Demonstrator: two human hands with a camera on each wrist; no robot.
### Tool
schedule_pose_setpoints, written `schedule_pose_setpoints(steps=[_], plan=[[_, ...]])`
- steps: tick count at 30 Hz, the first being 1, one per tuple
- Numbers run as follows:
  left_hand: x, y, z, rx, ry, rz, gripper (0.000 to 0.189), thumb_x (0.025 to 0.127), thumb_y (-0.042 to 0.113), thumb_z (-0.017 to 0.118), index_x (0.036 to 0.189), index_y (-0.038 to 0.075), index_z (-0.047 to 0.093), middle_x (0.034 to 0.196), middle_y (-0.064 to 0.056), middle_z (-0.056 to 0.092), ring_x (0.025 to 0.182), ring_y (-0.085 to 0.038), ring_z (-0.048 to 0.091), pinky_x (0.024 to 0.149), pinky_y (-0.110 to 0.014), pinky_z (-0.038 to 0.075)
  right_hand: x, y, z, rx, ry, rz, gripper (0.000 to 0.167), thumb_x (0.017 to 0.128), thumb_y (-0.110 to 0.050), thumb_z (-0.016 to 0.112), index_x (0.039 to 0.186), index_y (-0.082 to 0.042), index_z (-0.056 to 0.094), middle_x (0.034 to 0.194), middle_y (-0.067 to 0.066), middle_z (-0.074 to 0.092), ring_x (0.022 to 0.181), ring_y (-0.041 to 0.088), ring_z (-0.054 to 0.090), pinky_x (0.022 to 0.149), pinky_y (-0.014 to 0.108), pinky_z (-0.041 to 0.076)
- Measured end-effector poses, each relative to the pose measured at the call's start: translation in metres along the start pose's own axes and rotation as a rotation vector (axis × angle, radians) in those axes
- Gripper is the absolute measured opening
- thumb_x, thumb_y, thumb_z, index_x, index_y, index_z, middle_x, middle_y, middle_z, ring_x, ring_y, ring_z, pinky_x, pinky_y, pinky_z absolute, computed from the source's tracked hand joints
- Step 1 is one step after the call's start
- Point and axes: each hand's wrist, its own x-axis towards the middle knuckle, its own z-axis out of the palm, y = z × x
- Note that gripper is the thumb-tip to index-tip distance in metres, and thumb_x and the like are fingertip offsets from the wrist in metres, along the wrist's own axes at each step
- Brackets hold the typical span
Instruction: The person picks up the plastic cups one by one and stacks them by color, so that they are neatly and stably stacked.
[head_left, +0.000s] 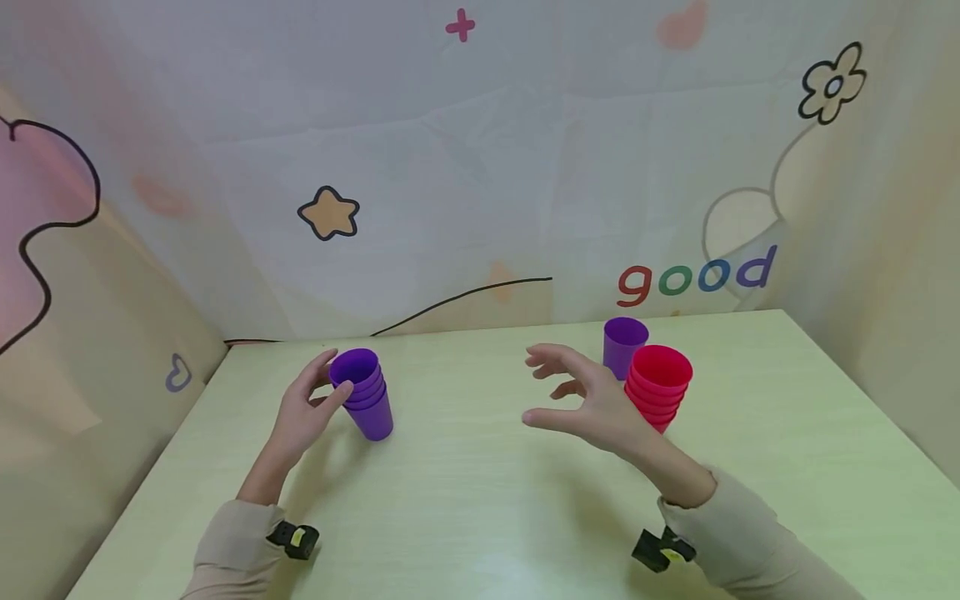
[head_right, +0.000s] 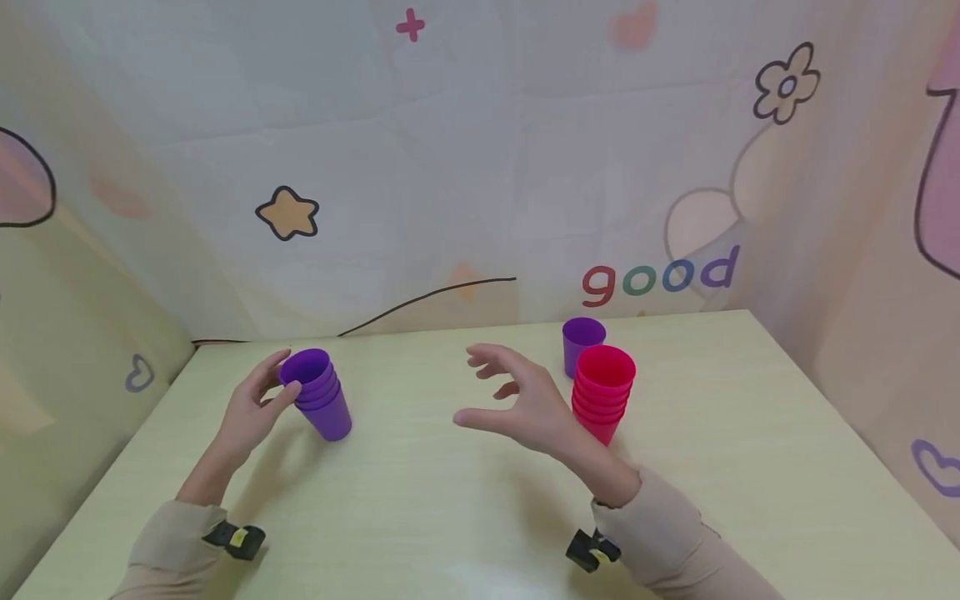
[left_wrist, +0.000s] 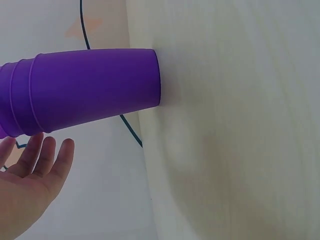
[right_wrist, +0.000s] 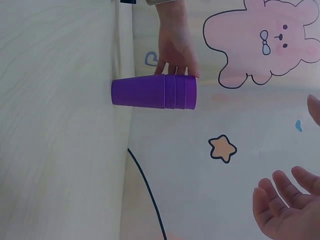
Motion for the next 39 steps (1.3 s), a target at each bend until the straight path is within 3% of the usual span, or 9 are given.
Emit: schedule_pose_setpoints(steps=[9, 17, 26, 33, 39], plan=[[0.0, 0.004, 0.002, -0.044, 0.012, 0.007, 0.051, 0.091, 0.02, 0.056, 0.137, 0.007, 0.038, 0.119, -0.014, 0.052, 0.101, -0.006, 0.047, 0.078, -0.015, 0.043, -0.022, 0.001, -0.033, -0.056, 0.06, 0.04, 0.063, 0.073, -0.014, 0.076, 0.128, -0.01, 0.046, 0.119, 0.006, 0.054, 0.105, 0.021, 0.052, 0.08, 0.034, 0.048], [-0.001, 0.002, 0.003, -0.046, 0.01, 0.013, 0.05, 0.092, 0.021, 0.055, 0.137, 0.007, 0.039, 0.119, -0.014, 0.052, 0.1, -0.006, 0.047, 0.077, -0.018, 0.043, -0.04, -0.005, -0.059, -0.146, 0.143, 0.126, 0.064, 0.076, -0.013, 0.073, 0.132, -0.008, 0.043, 0.122, 0.01, 0.052, 0.109, 0.024, 0.049, 0.085, 0.045, 0.044], [-0.001, 0.0, 0.003, -0.046, 0.018, 0.017, 0.05, 0.092, 0.022, 0.055, 0.136, 0.005, 0.04, 0.12, -0.014, 0.051, 0.1, -0.005, 0.048, 0.076, -0.018, 0.044, -0.054, 0.005, -0.081, -0.267, 0.243, 0.086, 0.061, 0.075, -0.011, 0.074, 0.129, -0.006, 0.046, 0.116, 0.009, 0.054, 0.099, 0.014, 0.049, 0.074, 0.017, 0.046], [0.0, -0.002, 0.003, -0.041, 0.017, 0.019, 0.051, 0.091, 0.024, 0.056, 0.135, 0.004, 0.039, 0.118, -0.011, 0.052, 0.099, -0.005, 0.049, 0.075, -0.018, 0.044, -0.056, 0.021, -0.09, -0.334, 0.321, 0.188, 0.065, 0.075, -0.019, 0.074, 0.132, -0.005, 0.044, 0.127, 0.014, 0.044, 0.107, 0.026, 0.04, 0.075, 0.039, 0.041], [0.001, -0.002, 0.002, -0.052, 0.023, 0.019, 0.05, 0.091, 0.022, 0.057, 0.135, 0.004, 0.041, 0.114, -0.006, 0.053, 0.098, -0.004, 0.05, 0.074, -0.019, 0.044, -0.055, 0.039, -0.09, -0.285, 0.312, 0.296, 0.076, 0.076, -0.026, 0.073, 0.138, -0.006, 0.035, 0.131, 0.017, 0.041, 0.112, 0.032, 0.04, 0.079, 0.04, 0.042]])
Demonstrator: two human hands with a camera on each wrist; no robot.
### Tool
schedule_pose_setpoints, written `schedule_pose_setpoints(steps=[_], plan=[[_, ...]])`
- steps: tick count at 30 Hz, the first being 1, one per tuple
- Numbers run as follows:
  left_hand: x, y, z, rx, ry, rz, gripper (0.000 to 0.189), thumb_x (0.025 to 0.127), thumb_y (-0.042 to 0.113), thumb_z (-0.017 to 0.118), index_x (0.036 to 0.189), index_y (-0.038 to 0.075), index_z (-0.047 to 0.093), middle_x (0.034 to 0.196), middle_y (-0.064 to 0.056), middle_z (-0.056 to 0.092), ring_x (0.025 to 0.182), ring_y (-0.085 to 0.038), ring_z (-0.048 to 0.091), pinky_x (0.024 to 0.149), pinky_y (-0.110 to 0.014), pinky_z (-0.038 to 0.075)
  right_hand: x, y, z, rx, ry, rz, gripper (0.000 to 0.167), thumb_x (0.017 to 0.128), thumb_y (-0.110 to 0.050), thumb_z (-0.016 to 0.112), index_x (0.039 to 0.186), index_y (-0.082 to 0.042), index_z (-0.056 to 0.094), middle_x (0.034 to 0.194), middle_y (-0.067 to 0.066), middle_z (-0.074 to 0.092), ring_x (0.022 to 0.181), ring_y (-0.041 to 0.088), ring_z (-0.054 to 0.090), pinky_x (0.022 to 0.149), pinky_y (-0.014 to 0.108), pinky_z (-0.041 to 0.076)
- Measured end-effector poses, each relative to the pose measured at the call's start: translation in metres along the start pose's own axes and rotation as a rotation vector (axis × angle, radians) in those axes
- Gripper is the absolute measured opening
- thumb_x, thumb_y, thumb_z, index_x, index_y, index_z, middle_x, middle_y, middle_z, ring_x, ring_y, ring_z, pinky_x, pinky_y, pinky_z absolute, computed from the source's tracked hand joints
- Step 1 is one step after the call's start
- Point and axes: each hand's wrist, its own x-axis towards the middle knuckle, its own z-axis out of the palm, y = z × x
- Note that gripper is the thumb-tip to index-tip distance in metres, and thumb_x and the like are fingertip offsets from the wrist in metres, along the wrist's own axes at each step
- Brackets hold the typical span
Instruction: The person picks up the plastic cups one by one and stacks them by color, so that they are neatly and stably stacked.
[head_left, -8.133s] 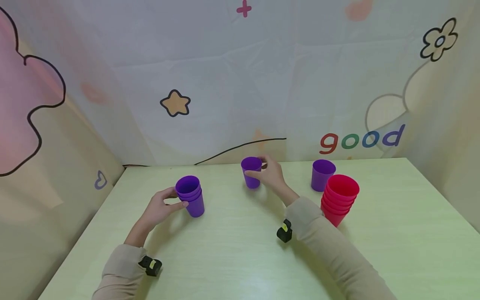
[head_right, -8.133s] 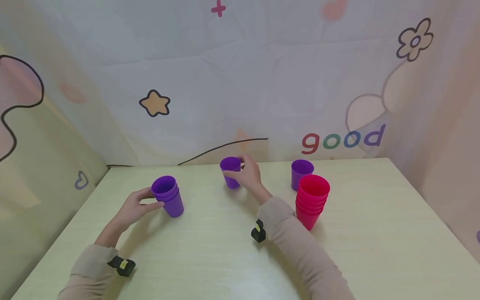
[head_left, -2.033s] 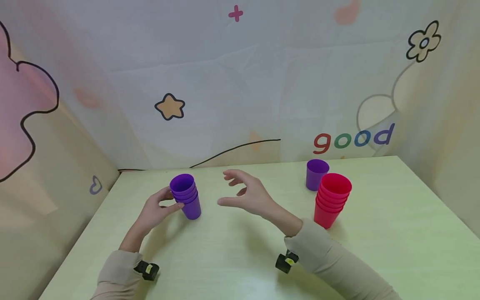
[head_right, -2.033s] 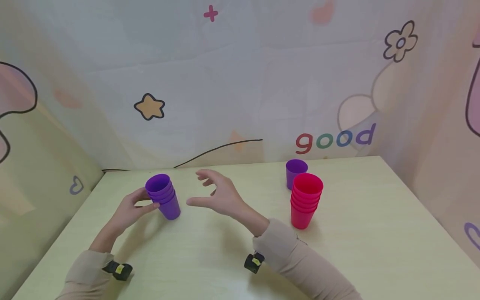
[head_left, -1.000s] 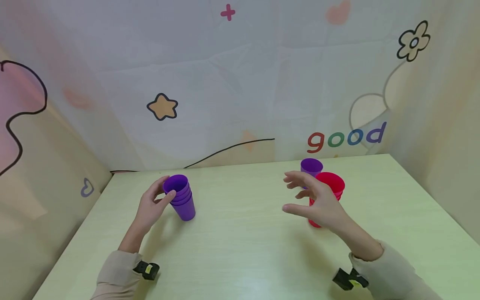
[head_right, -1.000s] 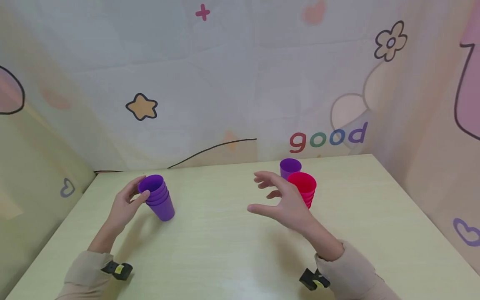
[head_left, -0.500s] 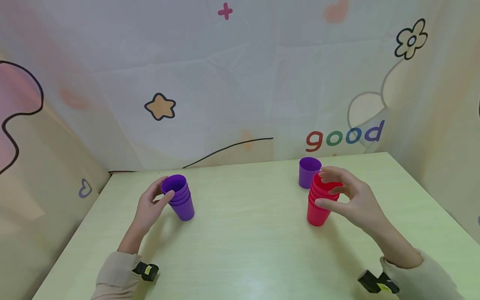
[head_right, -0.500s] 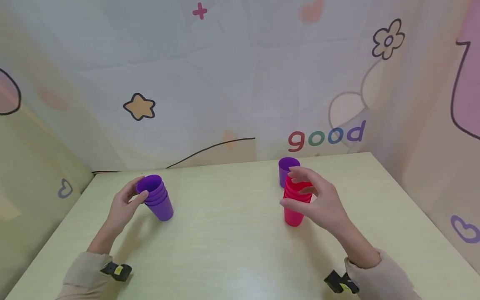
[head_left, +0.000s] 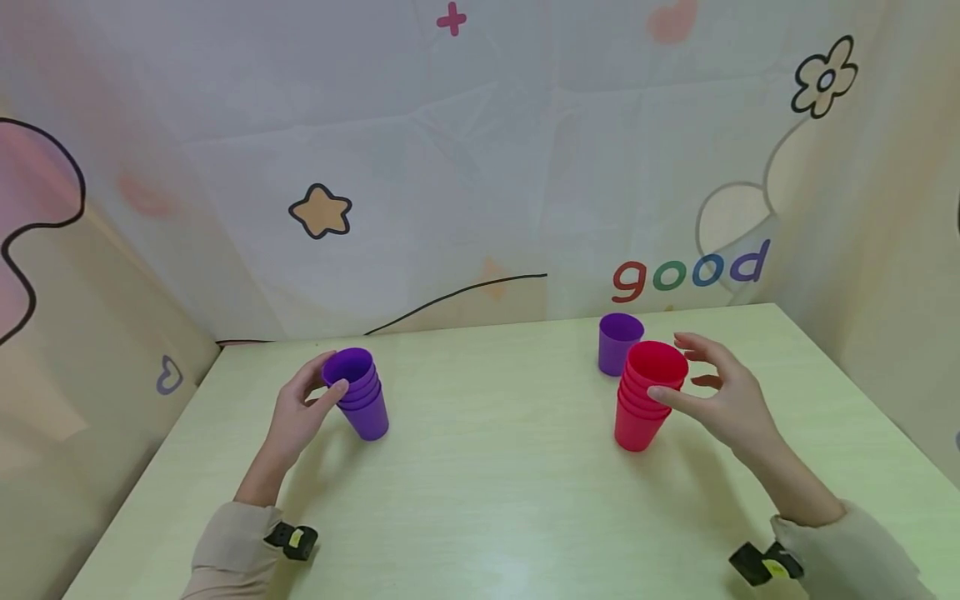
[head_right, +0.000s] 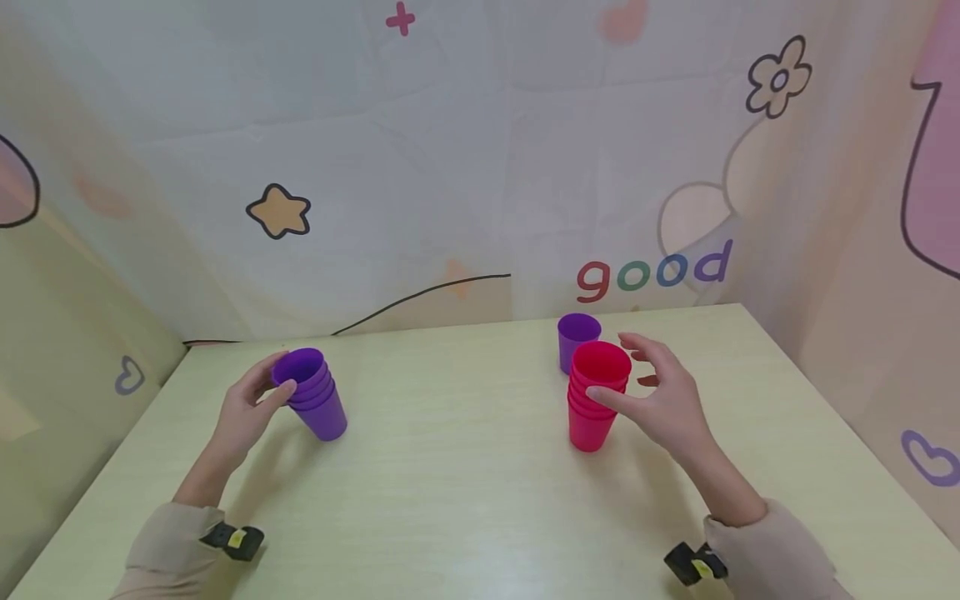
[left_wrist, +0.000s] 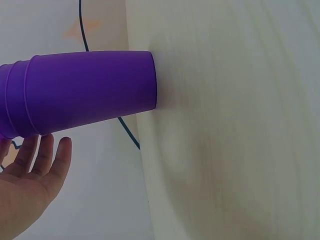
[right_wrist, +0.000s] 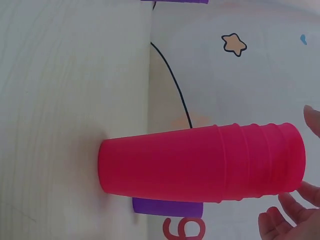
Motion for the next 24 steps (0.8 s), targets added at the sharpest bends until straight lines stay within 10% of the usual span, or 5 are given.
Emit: schedule_pose_setpoints(steps=[24], plan=[[0.0, 0.004, -0.001, -0.019, 0.002, 0.011, 0.049, 0.09, 0.018, 0.058, 0.134, 0.004, 0.042, 0.113, -0.011, 0.053, 0.097, -0.004, 0.05, 0.075, -0.018, 0.045, 0.009, 0.002, 0.023, 0.117, -0.021, 0.112, 0.07, 0.081, -0.03, 0.068, 0.135, -0.004, 0.031, 0.127, 0.017, 0.042, 0.111, 0.032, 0.043, 0.075, 0.03, 0.047]])
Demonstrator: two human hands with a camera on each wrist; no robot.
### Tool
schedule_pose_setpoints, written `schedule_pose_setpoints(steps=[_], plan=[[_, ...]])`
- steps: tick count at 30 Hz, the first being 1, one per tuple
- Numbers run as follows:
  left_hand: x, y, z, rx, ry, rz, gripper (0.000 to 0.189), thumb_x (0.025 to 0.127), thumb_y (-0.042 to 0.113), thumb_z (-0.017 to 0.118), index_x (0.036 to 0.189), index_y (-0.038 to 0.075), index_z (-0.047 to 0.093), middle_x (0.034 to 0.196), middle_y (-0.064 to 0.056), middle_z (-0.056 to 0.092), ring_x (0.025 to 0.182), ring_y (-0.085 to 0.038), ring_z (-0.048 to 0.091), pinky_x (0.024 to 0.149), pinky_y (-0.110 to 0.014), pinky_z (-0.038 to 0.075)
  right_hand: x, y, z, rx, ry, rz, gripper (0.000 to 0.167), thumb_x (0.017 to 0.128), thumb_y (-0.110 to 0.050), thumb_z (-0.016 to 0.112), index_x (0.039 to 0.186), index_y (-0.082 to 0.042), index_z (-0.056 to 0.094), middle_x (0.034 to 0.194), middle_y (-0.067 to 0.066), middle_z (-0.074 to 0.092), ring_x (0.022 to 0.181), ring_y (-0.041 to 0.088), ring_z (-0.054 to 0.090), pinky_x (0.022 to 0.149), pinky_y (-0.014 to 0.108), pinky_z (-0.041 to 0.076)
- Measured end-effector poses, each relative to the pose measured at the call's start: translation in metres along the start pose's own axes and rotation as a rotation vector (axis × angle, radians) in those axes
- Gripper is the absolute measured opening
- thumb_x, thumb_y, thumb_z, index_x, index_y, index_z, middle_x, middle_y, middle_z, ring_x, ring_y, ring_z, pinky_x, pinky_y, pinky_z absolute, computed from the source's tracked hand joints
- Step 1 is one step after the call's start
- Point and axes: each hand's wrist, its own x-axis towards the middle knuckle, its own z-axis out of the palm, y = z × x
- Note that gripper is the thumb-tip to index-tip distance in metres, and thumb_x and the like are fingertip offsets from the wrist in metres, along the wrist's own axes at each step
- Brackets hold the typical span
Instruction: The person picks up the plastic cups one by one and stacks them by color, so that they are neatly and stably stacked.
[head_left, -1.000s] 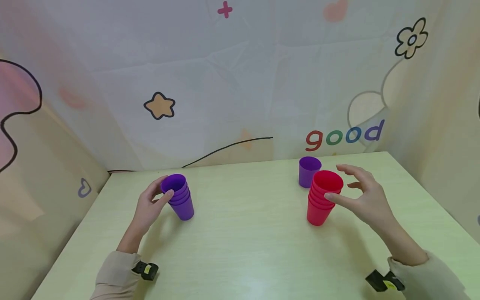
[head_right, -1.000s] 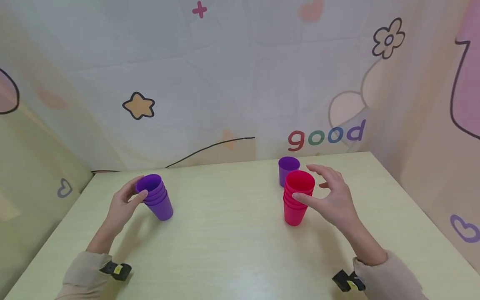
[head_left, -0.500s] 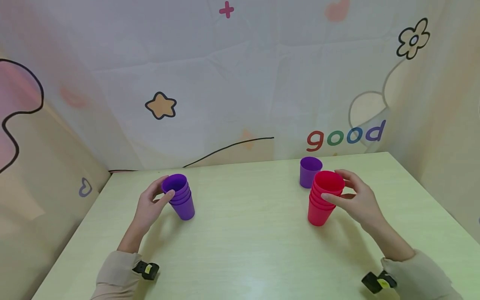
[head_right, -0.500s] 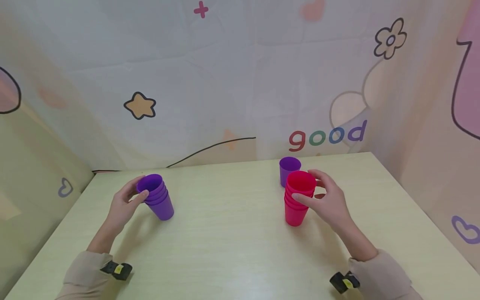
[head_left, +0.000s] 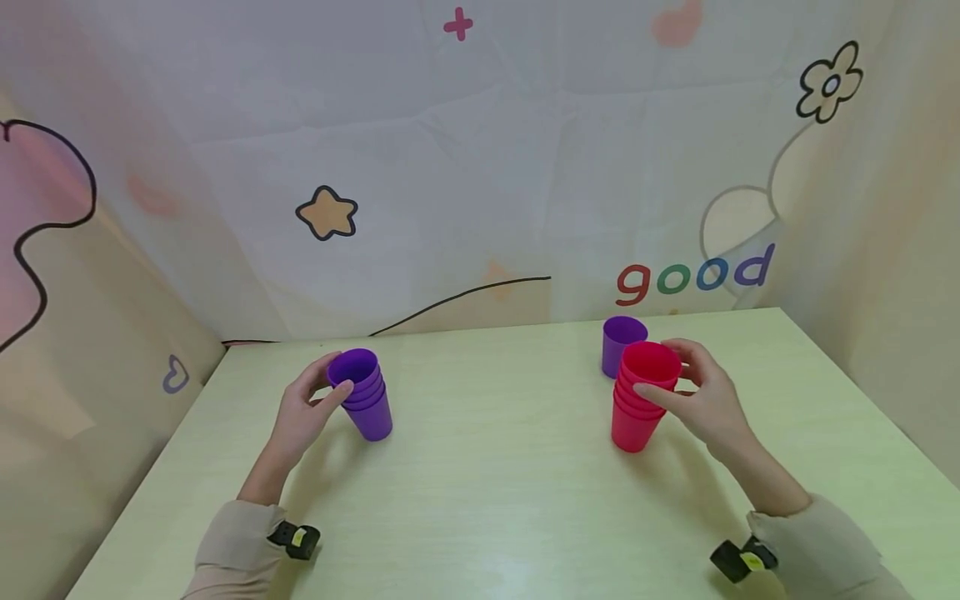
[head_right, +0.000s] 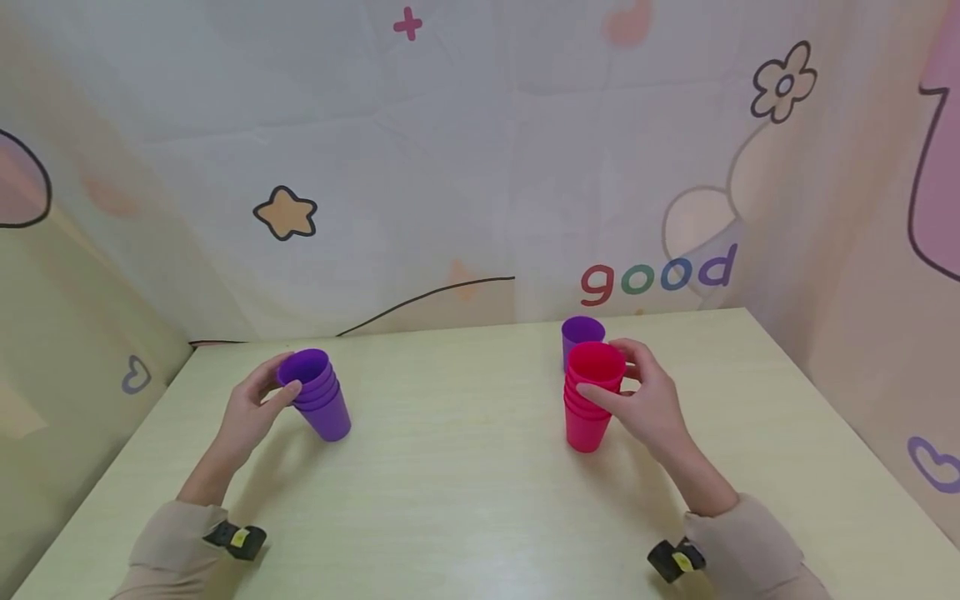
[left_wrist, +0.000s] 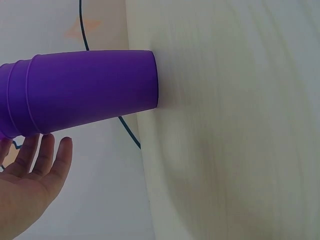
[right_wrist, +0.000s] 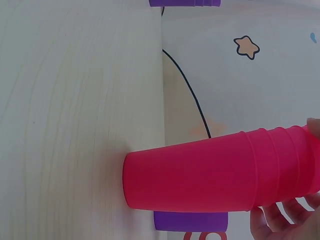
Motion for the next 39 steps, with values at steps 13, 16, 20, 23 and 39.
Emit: schedule_pose_setpoints(steps=[13, 16, 20, 23, 39], plan=[[0.0, 0.001, 0.0, 0.001, -0.007, -0.016, 0.049, 0.09, 0.018, 0.058, 0.135, 0.005, 0.041, 0.116, -0.012, 0.053, 0.098, -0.005, 0.049, 0.075, -0.019, 0.045, 0.011, -0.003, 0.014, 0.023, -0.014, -0.007, 0.07, 0.08, -0.029, 0.069, 0.134, -0.004, 0.032, 0.127, 0.017, 0.043, 0.112, 0.033, 0.043, 0.078, 0.032, 0.046], [0.0, 0.001, 0.0, 0.002, -0.013, -0.027, 0.05, 0.09, 0.019, 0.057, 0.136, 0.006, 0.04, 0.118, -0.013, 0.052, 0.099, -0.007, 0.048, 0.076, -0.019, 0.045, 0.012, -0.002, 0.017, 0.027, -0.021, -0.009, 0.071, 0.08, -0.03, 0.07, 0.134, -0.005, 0.032, 0.127, 0.017, 0.043, 0.112, 0.033, 0.043, 0.079, 0.033, 0.046], [-0.001, 0.001, 0.0, -0.002, -0.012, -0.026, 0.05, 0.09, 0.019, 0.057, 0.135, 0.006, 0.041, 0.117, -0.013, 0.053, 0.099, -0.007, 0.048, 0.076, -0.019, 0.045, 0.014, -0.004, 0.02, 0.033, -0.029, -0.008, 0.071, 0.08, -0.028, 0.07, 0.134, -0.005, 0.032, 0.127, 0.017, 0.043, 0.112, 0.033, 0.043, 0.079, 0.034, 0.046], [-0.001, 0.0, -0.001, -0.003, -0.012, -0.02, 0.049, 0.09, 0.019, 0.057, 0.135, 0.006, 0.041, 0.115, -0.012, 0.053, 0.099, -0.007, 0.048, 0.076, -0.019, 0.045, 0.015, -0.006, 0.022, 0.038, -0.031, -0.004, 0.071, 0.08, -0.027, 0.07, 0.134, -0.005, 0.032, 0.127, 0.017, 0.043, 0.112, 0.033, 0.043, 0.079, 0.034, 0.046], [0.002, -0.003, -0.001, -0.014, -0.003, -0.017, 0.049, 0.089, 0.016, 0.059, 0.134, 0.006, 0.042, 0.113, -0.01, 0.053, 0.097, -0.005, 0.05, 0.075, -0.02, 0.045, 0.036, -0.011, 0.043, 0.072, -0.037, -0.006, 0.068, 0.079, -0.023, 0.071, 0.133, -0.007, 0.034, 0.124, 0.016, 0.046, 0.11, 0.032, 0.045, 0.078, 0.039, 0.049]])
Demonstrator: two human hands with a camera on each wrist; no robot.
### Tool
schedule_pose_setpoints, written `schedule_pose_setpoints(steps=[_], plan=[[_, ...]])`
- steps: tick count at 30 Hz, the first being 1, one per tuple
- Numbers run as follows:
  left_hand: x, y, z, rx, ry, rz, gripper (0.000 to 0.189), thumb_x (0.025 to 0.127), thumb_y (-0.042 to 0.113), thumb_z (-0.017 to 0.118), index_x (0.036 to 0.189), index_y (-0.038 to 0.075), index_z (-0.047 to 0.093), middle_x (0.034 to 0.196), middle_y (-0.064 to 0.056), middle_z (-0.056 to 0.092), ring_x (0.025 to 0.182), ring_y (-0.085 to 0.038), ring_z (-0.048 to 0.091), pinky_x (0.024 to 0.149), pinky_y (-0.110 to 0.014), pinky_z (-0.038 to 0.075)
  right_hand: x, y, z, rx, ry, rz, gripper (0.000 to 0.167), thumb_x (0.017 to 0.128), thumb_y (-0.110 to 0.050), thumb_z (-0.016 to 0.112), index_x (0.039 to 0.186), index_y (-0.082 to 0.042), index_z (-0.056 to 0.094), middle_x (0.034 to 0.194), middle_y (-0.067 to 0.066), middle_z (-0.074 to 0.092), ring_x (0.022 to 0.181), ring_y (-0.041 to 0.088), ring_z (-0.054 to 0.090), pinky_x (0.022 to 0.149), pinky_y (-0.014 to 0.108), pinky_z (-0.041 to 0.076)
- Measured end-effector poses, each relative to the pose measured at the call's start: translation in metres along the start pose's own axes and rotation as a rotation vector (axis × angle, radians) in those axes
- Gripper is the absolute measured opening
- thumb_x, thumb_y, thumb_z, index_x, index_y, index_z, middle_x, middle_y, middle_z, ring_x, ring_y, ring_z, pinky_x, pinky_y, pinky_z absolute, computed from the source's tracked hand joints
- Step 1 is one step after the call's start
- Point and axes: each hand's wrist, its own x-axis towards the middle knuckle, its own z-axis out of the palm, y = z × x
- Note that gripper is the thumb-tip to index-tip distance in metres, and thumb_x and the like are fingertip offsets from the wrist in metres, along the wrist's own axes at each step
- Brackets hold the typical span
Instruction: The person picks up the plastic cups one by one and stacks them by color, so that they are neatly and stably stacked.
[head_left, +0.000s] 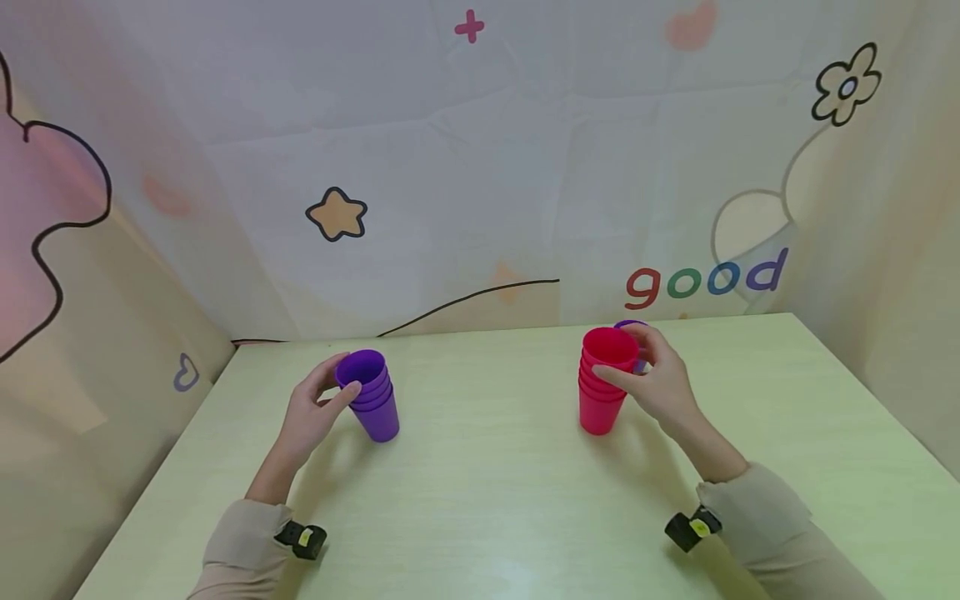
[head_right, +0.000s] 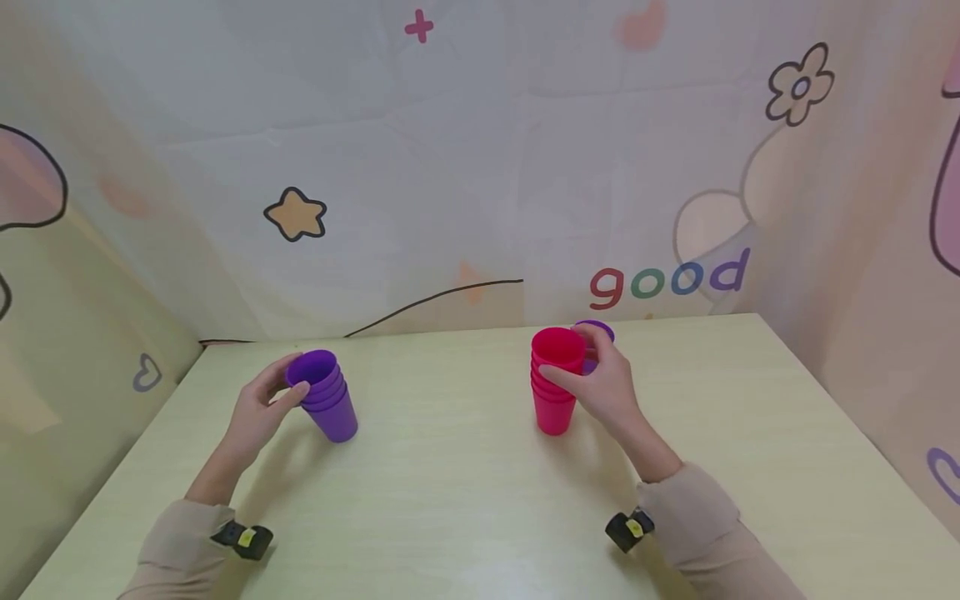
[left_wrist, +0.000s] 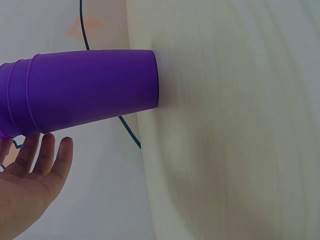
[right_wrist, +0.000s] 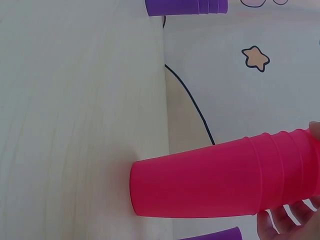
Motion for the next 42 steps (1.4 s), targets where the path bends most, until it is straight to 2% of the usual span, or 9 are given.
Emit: schedule_pose_setpoints(steps=[10, 18, 30, 42], plan=[[-0.001, 0.002, 0.0, 0.009, -0.008, -0.006, 0.049, 0.09, 0.018, 0.058, 0.135, 0.005, 0.042, 0.116, -0.013, 0.053, 0.101, -0.012, 0.049, 0.077, -0.02, 0.045, 0.015, -0.003, 0.014, -0.008, -0.01, 0.012, 0.069, 0.078, -0.024, 0.072, 0.133, -0.006, 0.034, 0.124, 0.017, 0.045, 0.11, 0.034, 0.046, 0.081, 0.045, 0.048], [-0.001, 0.005, 0.0, 0.015, -0.012, -0.017, 0.051, 0.09, 0.02, 0.059, 0.136, 0.007, 0.041, 0.118, -0.014, 0.053, 0.102, -0.014, 0.048, 0.077, -0.02, 0.045, 0.026, -0.006, 0.023, -0.009, -0.003, 0.01, 0.069, 0.077, -0.025, 0.073, 0.132, -0.007, 0.036, 0.123, 0.015, 0.047, 0.108, 0.03, 0.045, 0.077, 0.039, 0.049], [-0.002, 0.003, 0.001, 0.014, -0.007, -0.022, 0.049, 0.09, 0.02, 0.058, 0.134, 0.006, 0.042, 0.116, -0.015, 0.053, 0.1, -0.013, 0.049, 0.076, -0.022, 0.045, 0.048, -0.005, 0.033, 0.016, 0.008, 0.038, 0.071, 0.078, -0.026, 0.071, 0.135, -0.007, 0.033, 0.128, 0.014, 0.043, 0.118, 0.031, 0.038, 0.084, 0.048, 0.046], [-0.001, 0.003, -0.001, -0.004, 0.002, -0.023, 0.049, 0.089, 0.019, 0.059, 0.134, 0.007, 0.043, 0.112, -0.014, 0.054, 0.097, -0.008, 0.05, 0.075, -0.021, 0.045, 0.066, -0.003, 0.041, 0.007, 0.03, 0.005, 0.071, 0.077, -0.028, 0.072, 0.134, -0.007, 0.034, 0.127, 0.014, 0.043, 0.115, 0.031, 0.04, 0.084, 0.046, 0.046]])
